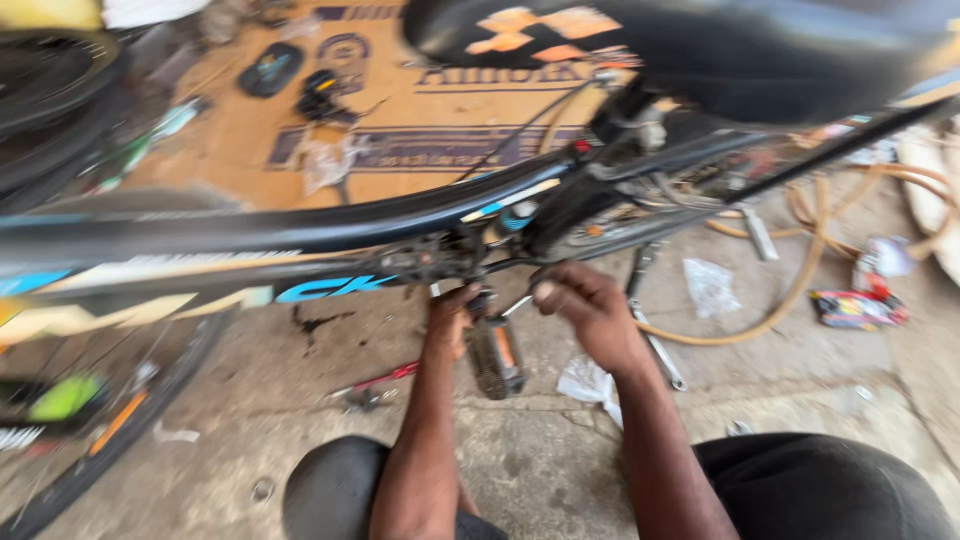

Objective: The person is sitting on the floor and using a wrench to tighten a bolt on the bicycle's crankset. They repeatedly adjust the tool and the pedal arm to secure the component.

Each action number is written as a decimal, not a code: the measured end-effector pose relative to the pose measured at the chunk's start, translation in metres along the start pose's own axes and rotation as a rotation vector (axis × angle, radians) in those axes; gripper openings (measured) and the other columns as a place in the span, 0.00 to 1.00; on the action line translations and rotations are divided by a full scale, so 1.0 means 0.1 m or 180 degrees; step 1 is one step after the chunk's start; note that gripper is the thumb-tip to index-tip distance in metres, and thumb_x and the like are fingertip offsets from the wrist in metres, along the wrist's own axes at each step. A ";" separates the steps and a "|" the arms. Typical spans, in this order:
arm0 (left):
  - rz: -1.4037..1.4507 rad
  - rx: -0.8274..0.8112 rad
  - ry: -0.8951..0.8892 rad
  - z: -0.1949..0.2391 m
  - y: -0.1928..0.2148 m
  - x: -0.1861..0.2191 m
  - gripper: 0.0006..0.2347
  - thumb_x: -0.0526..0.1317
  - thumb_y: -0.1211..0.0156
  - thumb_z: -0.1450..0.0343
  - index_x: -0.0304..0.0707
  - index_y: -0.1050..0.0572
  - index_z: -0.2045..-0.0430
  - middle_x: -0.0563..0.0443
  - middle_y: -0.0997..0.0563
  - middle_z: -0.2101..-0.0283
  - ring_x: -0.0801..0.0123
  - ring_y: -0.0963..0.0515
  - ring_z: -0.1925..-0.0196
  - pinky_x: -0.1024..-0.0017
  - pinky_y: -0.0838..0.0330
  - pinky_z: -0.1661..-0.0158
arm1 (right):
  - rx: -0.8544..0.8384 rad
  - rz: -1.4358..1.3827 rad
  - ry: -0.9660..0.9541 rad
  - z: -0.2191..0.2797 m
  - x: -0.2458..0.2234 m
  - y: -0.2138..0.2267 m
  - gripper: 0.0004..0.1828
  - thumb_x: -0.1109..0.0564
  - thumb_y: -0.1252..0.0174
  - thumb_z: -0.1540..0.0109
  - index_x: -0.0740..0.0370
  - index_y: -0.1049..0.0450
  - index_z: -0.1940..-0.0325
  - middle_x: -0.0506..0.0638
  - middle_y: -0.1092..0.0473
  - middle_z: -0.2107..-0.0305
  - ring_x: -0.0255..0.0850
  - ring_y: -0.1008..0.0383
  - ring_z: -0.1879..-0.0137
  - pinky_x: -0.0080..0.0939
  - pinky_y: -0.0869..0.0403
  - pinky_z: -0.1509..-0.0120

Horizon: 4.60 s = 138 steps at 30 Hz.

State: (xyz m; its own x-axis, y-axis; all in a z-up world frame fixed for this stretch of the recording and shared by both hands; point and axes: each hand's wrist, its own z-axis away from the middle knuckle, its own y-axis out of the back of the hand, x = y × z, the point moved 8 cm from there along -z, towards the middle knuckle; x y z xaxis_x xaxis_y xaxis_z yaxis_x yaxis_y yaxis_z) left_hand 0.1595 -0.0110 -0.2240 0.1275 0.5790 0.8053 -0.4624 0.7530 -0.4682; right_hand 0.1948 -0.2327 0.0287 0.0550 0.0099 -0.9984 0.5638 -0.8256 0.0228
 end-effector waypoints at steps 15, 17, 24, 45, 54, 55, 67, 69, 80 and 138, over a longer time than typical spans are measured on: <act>0.0662 -0.0229 0.0579 -0.31 0.08 -0.28 0.12 0.40 0.35 0.34 0.32 0.19 0.62 0.47 0.15 0.62 0.67 0.13 0.65 0.71 0.16 0.65 | -0.0375 0.2374 -0.0692 0.46 -0.27 -0.78 0.49 0.45 0.34 0.42 0.51 0.48 0.20 0.63 0.22 0.55 0.56 0.20 0.51 0.56 0.22 0.46; 0.0611 -0.0151 0.0399 -0.59 0.13 -0.34 0.11 0.39 0.33 0.35 0.29 0.18 0.64 0.47 0.14 0.63 0.66 0.14 0.65 0.68 0.17 0.65 | -0.0395 0.1747 -0.0686 0.38 -0.15 -0.73 0.43 0.51 0.34 0.44 0.53 0.41 0.26 0.58 0.20 0.62 0.51 0.17 0.58 0.51 0.21 0.52; -0.1224 0.1627 -0.0355 0.07 -0.03 0.15 0.10 0.38 0.25 0.38 0.29 0.15 0.70 0.47 0.14 0.70 0.66 0.21 0.70 0.71 0.29 0.66 | 0.0086 0.1135 -0.1163 0.22 0.20 0.26 0.32 0.60 0.33 0.43 0.58 0.32 0.34 0.50 0.22 0.54 0.39 0.19 0.52 0.39 0.19 0.50; -0.0156 0.0809 0.0048 0.11 -0.17 0.11 0.11 0.39 0.29 0.36 0.35 0.18 0.63 0.50 0.14 0.61 0.67 0.17 0.61 0.64 0.22 0.68 | 0.1167 0.1349 -0.1328 0.02 1.24 0.93 0.29 0.63 0.29 0.47 0.63 0.24 0.41 0.56 0.20 0.57 0.42 0.22 0.56 0.42 0.23 0.52; -0.0576 0.0983 -0.0511 0.02 -0.07 0.10 0.09 0.37 0.25 0.32 0.26 0.15 0.66 0.45 0.18 0.68 0.65 0.29 0.71 0.68 0.37 0.73 | 0.1190 0.1275 -0.1607 0.05 1.35 0.96 0.29 0.62 0.28 0.46 0.59 0.24 0.40 0.49 0.21 0.57 0.38 0.21 0.55 0.39 0.21 0.50; -0.0895 0.1227 -0.0432 0.07 -0.06 0.09 0.09 0.38 0.26 0.32 0.28 0.15 0.68 0.45 0.17 0.69 0.64 0.27 0.72 0.68 0.36 0.73 | 0.1263 0.1309 -0.1662 0.07 1.45 0.91 0.29 0.61 0.30 0.44 0.57 0.25 0.39 0.49 0.21 0.57 0.38 0.21 0.55 0.39 0.21 0.50; 0.0243 0.0400 -0.0018 0.17 -0.08 -0.09 0.14 0.40 0.30 0.34 0.31 0.21 0.59 0.43 0.17 0.56 0.55 0.16 0.57 0.59 0.18 0.59 | 0.1226 0.1842 -0.0811 0.05 1.64 0.88 0.37 0.59 0.34 0.45 0.51 0.33 0.31 0.57 0.24 0.50 0.49 0.21 0.49 0.46 0.24 0.48; 0.0179 0.0384 -0.0031 0.19 -0.08 -0.08 0.13 0.38 0.31 0.33 0.29 0.21 0.59 0.42 0.16 0.56 0.55 0.16 0.55 0.58 0.18 0.59 | 0.1083 0.2246 -0.0593 0.00 1.53 0.84 0.36 0.58 0.34 0.44 0.48 0.31 0.31 0.58 0.23 0.52 0.53 0.21 0.49 0.48 0.25 0.47; 0.0257 0.0084 -0.0145 0.27 -0.24 -0.05 0.15 0.44 0.36 0.30 0.32 0.24 0.56 0.45 0.18 0.56 0.58 0.17 0.54 0.58 0.20 0.59 | 0.1157 0.1993 -0.0633 0.02 1.58 0.80 0.26 0.59 0.37 0.41 0.50 0.25 0.38 0.60 0.21 0.61 0.50 0.18 0.56 0.47 0.22 0.51; 0.0141 0.0606 0.0020 0.02 0.07 0.05 0.13 0.39 0.24 0.39 0.33 0.18 0.65 0.47 0.15 0.61 0.62 0.17 0.62 0.63 0.20 0.64 | 0.1648 0.1300 -0.0877 0.04 1.53 0.89 0.29 0.64 0.31 0.45 0.59 0.25 0.39 0.52 0.20 0.58 0.37 0.20 0.58 0.37 0.18 0.53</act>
State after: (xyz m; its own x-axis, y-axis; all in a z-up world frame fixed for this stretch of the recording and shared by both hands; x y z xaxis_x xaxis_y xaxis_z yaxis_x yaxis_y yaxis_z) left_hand 0.1550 -0.0033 -0.2225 0.1086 0.6127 0.7828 -0.6251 0.6544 -0.4254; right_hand 0.2497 -0.3067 -0.1222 -0.0704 -0.4437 -0.8934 0.0752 -0.8954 0.4388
